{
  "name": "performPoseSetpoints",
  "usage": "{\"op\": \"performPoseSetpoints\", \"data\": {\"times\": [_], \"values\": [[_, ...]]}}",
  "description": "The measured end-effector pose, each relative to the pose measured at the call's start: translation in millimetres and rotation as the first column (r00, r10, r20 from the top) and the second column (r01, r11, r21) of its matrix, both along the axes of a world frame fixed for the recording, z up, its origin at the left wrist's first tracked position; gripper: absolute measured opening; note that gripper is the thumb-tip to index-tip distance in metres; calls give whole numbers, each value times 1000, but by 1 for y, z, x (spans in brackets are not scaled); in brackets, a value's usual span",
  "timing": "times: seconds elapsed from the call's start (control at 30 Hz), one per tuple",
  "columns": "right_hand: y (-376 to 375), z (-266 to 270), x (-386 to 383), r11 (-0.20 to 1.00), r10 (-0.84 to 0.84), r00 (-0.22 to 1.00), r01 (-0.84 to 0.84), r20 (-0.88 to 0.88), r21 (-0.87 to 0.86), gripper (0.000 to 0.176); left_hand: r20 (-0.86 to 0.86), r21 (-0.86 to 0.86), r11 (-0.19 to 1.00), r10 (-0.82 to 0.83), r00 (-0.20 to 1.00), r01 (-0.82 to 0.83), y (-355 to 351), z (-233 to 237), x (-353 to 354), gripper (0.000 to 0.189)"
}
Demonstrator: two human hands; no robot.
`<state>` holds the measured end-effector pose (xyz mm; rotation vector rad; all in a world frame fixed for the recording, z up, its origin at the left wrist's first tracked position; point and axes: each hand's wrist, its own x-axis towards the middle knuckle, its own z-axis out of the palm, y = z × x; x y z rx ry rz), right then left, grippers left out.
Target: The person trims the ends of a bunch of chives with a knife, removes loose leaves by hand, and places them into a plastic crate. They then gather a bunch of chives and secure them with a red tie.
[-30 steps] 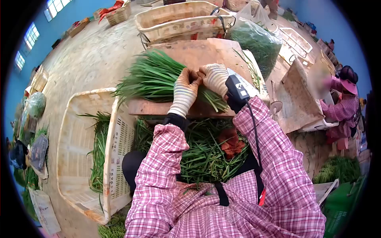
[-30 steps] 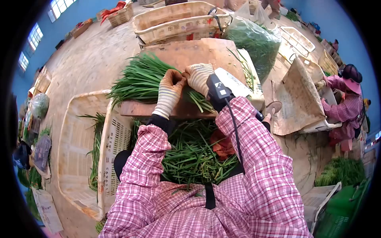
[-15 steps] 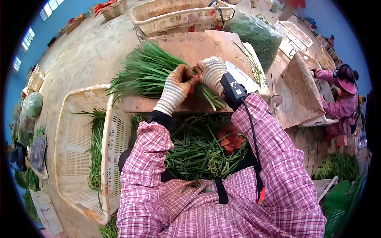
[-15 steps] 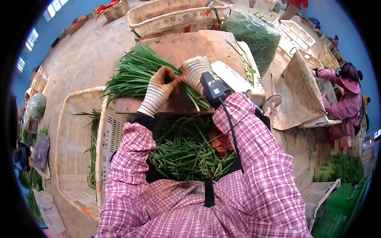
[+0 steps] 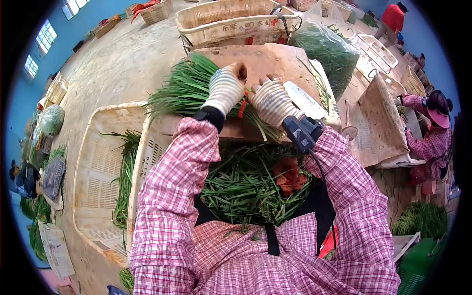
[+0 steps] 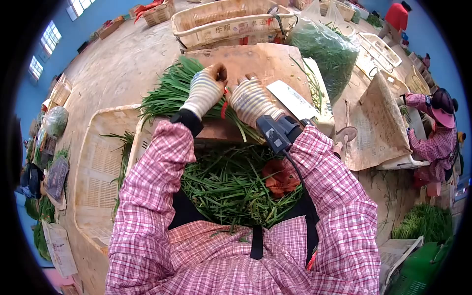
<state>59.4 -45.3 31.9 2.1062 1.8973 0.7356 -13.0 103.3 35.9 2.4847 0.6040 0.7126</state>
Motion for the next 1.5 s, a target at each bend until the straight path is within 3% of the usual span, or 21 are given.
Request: {"op": "performPoseSetpoints", "data": {"times": [0.1,0.27,0.37,0.4,0.43,0.5,0.57,0.63,0.7,0.77,0.97,1.0,1.1,1.17,1.2,1.23,1.3,1.37,1.4,1.47,1.5], "values": [[1,-10,11,975,183,983,-186,33,125,19,-50,-240,971,-8,999,-4,-2,6,21,11],[-4,-10,19,956,4,890,130,-456,263,25,-28,-506,822,-319,947,262,18,-13,27,36],[-2,-2,7,858,-171,438,506,-882,85,33,-45,-487,750,-532,845,447,22,-10,17,53],[1,-6,11,847,-151,379,525,-913,78,38,-84,-426,783,-532,842,453,17,-10,13,62],[2,-7,17,875,-131,356,481,-925,61,38,21,-436,721,-591,807,539,13,-12,3,62],[-1,-6,29,925,-100,313,379,-944,28,39,-41,-161,899,-418,907,407,-2,-12,-3,59],[-15,10,37,970,-50,451,236,-891,65,43,-40,-128,934,-342,939,335,-15,-15,-6,58],[-13,-13,47,833,160,174,504,-972,227,45,79,-184,927,-317,945,326,-18,-22,-5,62],[-13,-15,65,776,270,177,542,-947,322,46,151,-249,911,-298,943,328,-17,-30,-4,66],[-9,-18,69,885,171,262,383,-950,265,45,185,-294,900,-276,943,321,-17,-38,-3,69],[12,-8,58,926,49,100,369,-994,83,45,202,-422,859,-223,954,290,-17,-40,0,65],[12,-3,56,921,4,231,379,-973,93,39,226,-432,854,-208,952,289,-19,-37,-3,64],[11,-12,59,901,-60,393,417,-917,120,35,293,-482,825,-166,942,295,-17,-34,-10,61],[-4,-15,48,877,63,439,405,-896,260,27,322,-544,781,-142,936,306,-12,-38,-11,59],[-12,-14,39,867,135,475,367,-869,336,24,361,-559,783,-64,930,271,-12,-39,-9,42],[-20,-14,31,853,205,508,326,-837,407,21,255,-553,804,-85,963,217,-12,-32,-8,35],[-22,-12,12,809,297,724,155,-622,567,12,28,-520,847,-116,993,114,-11,-17,-7,23],[-14,-13,-4,774,331,840,18,-430,633,10,75,-416,891,-164,984,180,-11,-22,-2,12],[-8,-13,-6,785,322,796,79,-513,615,13,95,-412,881,-215,972,234,-6,-21,-2,14],[-10,-5,0,871,202,518,294,-831,394,18,73,-397,869,-293,953,297,2,-22,-9,24],[-12,1,3,898,125,340,360,-932,251,21,90,-548,774,-323,942,317,-2,-23,-14,27]]}}
